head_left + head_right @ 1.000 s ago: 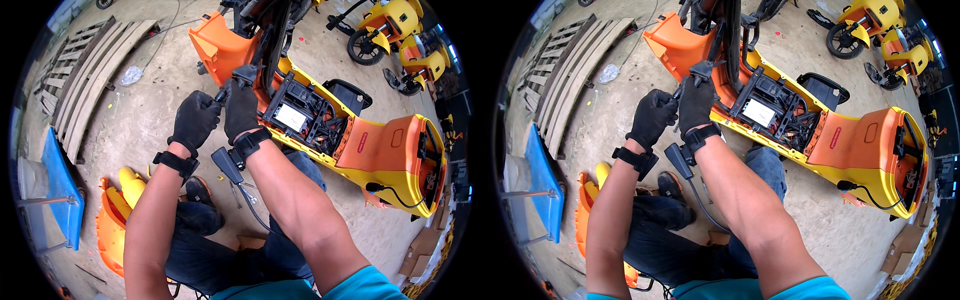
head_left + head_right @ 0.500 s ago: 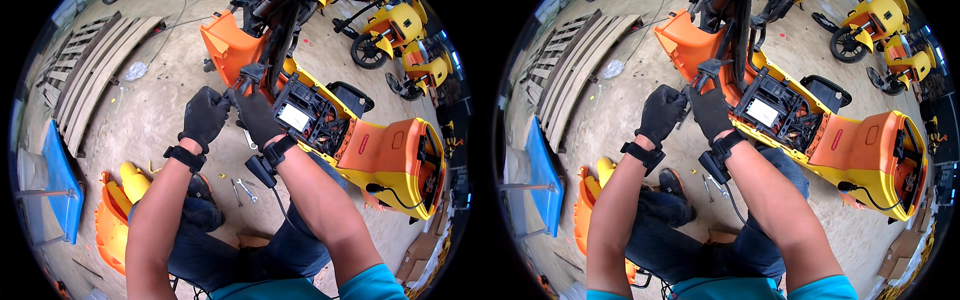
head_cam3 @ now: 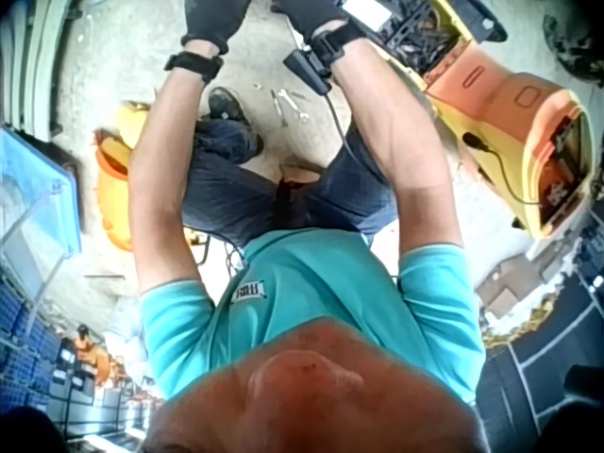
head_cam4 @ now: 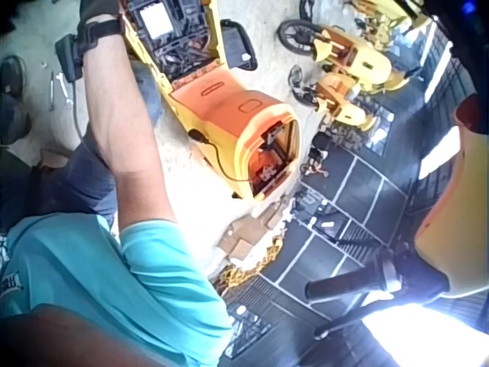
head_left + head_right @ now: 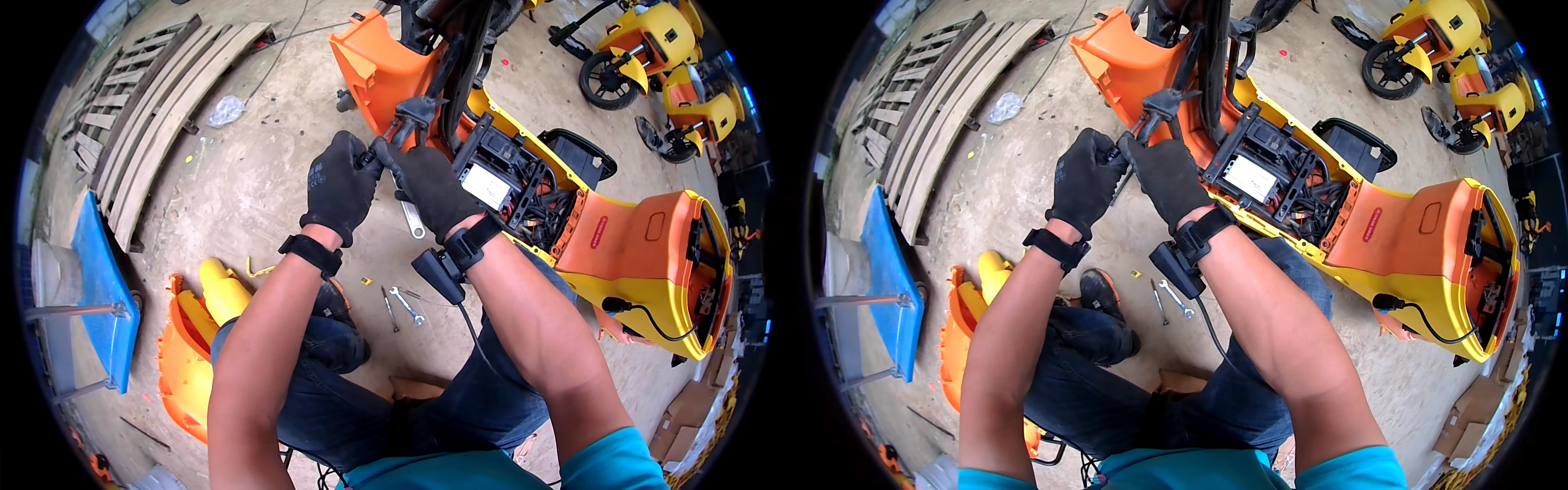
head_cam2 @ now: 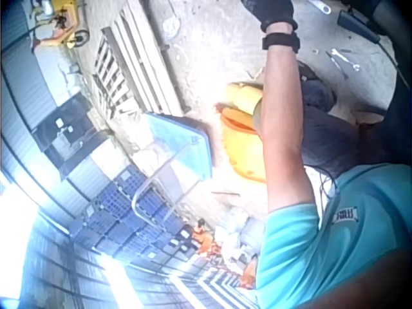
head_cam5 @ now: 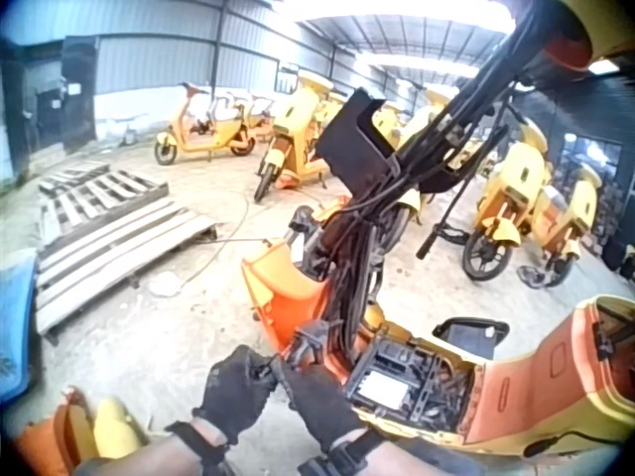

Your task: The person manipulates wires and connectors on the internal chassis of an orange scooter, using gloved hands to route and secure electrical components.

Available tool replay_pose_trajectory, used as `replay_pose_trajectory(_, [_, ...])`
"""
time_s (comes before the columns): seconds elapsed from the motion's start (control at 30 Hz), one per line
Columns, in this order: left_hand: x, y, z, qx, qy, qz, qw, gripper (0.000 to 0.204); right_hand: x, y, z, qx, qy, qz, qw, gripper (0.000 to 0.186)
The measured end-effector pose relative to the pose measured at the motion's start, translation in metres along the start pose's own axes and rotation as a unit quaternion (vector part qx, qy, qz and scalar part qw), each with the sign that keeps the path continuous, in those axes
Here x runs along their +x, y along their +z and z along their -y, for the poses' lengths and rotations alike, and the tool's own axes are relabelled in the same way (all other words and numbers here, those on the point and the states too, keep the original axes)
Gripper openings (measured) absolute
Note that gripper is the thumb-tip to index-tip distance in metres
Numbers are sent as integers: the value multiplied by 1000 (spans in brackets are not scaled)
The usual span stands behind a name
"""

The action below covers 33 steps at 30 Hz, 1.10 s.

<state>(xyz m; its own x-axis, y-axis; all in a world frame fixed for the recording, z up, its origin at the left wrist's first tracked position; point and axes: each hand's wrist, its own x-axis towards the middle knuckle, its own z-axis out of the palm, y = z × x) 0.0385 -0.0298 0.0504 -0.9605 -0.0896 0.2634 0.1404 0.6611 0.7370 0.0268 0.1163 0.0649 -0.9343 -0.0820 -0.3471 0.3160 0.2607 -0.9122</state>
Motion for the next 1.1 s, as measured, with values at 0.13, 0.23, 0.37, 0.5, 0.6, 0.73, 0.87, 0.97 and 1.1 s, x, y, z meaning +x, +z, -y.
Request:
replay_pose_trajectory(0.13, [1, -2, 5, 8, 9, -4, 1000, 24, 17, -8, -5, -151, -110, -37, 982, 29])
replay_pose_trajectory(0.23, [2, 0, 2, 13, 12, -3, 1000, 25, 25, -22, -25, -267, -319, 44, 908, 23])
replay_pose_trajectory(0.37, [0, 2, 5, -3, 35, -8, 999, 24, 35, -17, -24, -37, -213, 120, 969, 22])
replay_pose_trajectory(0.5, [0, 4, 9, -11, 36, -12, 999, 24, 37, -4, -12, 158, -2, 93, 983, 26])
replay_pose_trajectory(0.6, [-2, 4, 8, -20, 28, -10, 999, 25, 25, -2, 2, 110, 21, 70, 991, 30])
replay_pose_trajectory(0.73, [-1, 0, 7, -20, 32, 5, 999, 25, 22, 1, 1, 129, -32, 56, 990, 24])
replay_pose_trajectory(0.87, [8, -12, 7, -190, -160, 184, 951, 23, 32, -4, -20, 133, -116, 73, 982, 20])
replay_pose_trajectory(0.97, [9, -24, 2, -339, -281, 262, 859, 31, 28, -3, -8, 120, -18, 57, 991, 24])
replay_pose_trajectory(1.1, [6, -19, 10, -416, -302, 236, 825, 29, 22, 0, 2, 121, 33, 47, 991, 32])
